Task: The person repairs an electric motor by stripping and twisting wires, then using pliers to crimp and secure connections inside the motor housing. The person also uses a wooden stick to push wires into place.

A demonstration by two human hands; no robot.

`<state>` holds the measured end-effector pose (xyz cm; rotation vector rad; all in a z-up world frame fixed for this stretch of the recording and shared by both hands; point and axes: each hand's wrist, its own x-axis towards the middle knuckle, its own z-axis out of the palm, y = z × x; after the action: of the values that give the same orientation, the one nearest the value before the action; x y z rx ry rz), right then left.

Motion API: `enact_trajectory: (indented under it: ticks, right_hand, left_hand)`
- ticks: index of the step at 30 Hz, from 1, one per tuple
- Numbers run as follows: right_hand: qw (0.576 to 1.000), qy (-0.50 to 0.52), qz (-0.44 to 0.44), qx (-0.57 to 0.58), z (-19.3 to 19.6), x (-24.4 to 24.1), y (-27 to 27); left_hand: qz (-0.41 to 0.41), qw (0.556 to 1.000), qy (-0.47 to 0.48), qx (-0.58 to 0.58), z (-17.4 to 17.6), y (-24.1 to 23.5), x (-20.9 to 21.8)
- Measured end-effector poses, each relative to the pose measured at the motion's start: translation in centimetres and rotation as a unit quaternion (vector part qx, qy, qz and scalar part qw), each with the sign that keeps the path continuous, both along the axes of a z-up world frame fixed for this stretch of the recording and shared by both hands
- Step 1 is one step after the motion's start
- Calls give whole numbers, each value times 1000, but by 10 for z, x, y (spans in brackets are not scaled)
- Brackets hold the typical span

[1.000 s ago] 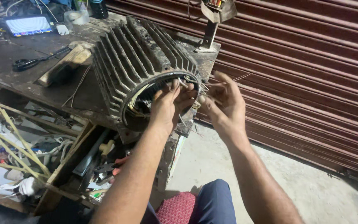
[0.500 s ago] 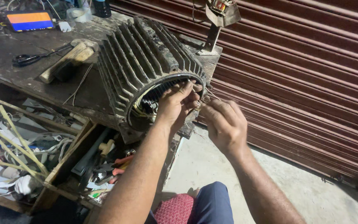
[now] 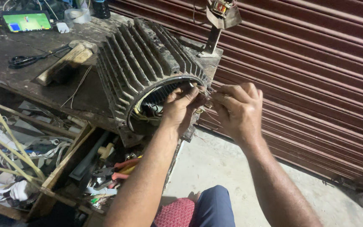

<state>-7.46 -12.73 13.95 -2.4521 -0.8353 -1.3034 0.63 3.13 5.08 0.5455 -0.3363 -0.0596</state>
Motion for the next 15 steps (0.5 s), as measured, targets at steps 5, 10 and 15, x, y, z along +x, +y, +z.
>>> enact_trajectory:
  ticks: [5, 10, 15]
  right_hand:
    - [999, 17, -42, -11, -9, 4, -1]
    - [969, 192, 65, 143, -13, 10, 2]
    - [842, 419, 135, 312, -15, 16, 1]
  left_hand:
    - [1, 999, 38, 15, -2, 4, -3]
    - [58, 994, 2, 95, -4, 10, -7]
    - [22, 999, 16, 37, -13, 6, -3]
